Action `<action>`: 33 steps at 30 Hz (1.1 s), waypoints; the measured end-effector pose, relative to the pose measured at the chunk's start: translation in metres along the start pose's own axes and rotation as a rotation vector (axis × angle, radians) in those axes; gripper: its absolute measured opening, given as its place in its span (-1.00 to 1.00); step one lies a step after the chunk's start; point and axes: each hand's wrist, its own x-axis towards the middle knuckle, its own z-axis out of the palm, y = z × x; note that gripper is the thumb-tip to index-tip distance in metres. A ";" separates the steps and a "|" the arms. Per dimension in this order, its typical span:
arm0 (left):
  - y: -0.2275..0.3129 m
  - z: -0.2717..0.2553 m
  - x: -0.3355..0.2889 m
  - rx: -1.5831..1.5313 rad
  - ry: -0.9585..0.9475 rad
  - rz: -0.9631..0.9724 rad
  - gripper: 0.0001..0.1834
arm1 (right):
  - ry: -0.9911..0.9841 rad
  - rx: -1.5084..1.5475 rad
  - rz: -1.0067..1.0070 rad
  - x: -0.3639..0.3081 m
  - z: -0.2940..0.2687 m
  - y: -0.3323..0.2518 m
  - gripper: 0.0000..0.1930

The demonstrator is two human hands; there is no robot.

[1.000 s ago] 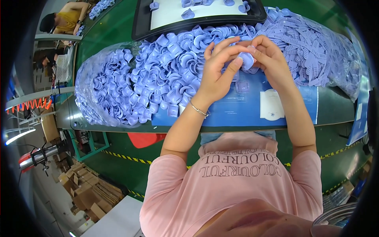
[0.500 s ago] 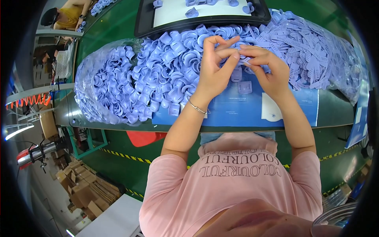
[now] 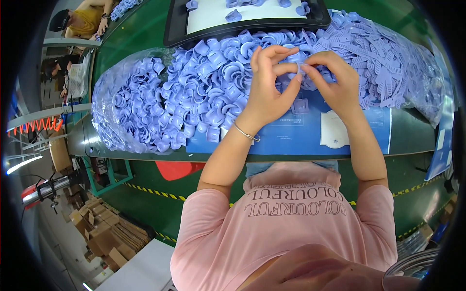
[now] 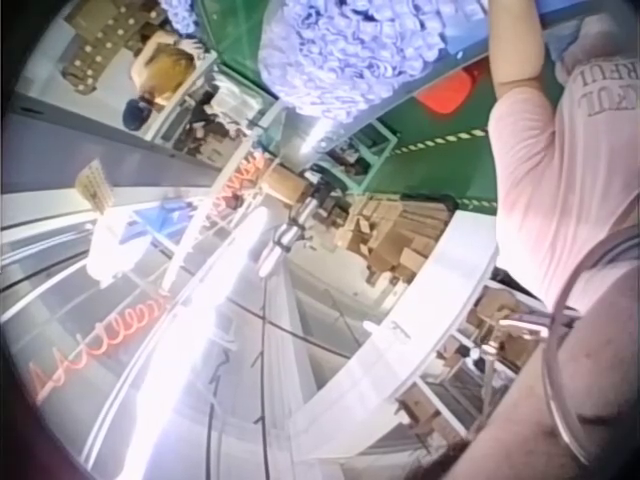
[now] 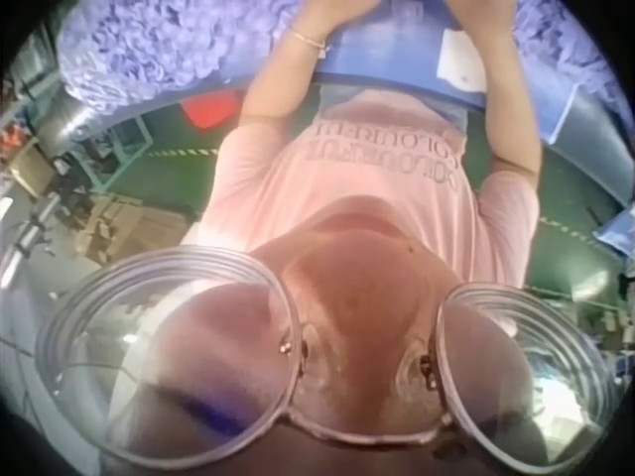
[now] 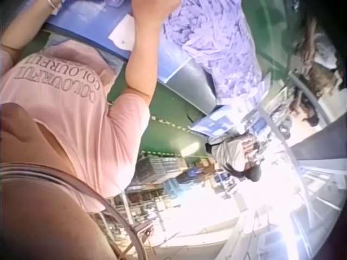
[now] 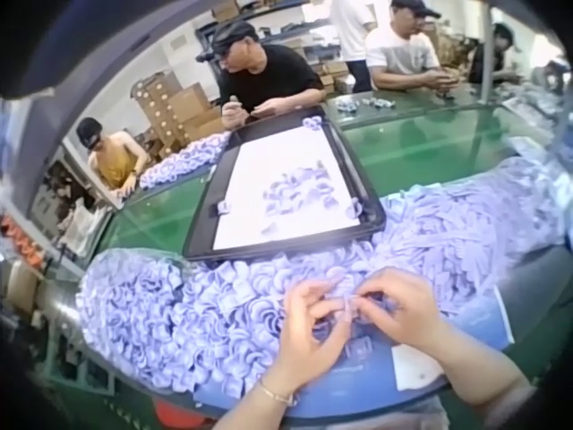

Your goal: Inspecting and sorting small blue plastic components on a factory workbench.

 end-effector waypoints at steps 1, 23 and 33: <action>-0.004 0.001 -0.001 0.026 0.011 0.013 -0.54 | -0.022 -0.006 0.035 0.000 -0.001 0.001 -0.92; -0.006 -0.004 0.000 0.393 0.040 0.237 -0.59 | -0.033 -0.257 0.015 -0.006 0.007 -0.006 -0.93; -0.009 -0.006 0.002 0.283 -0.017 0.259 -0.60 | -0.094 0.057 0.154 -0.003 0.001 0.001 -0.90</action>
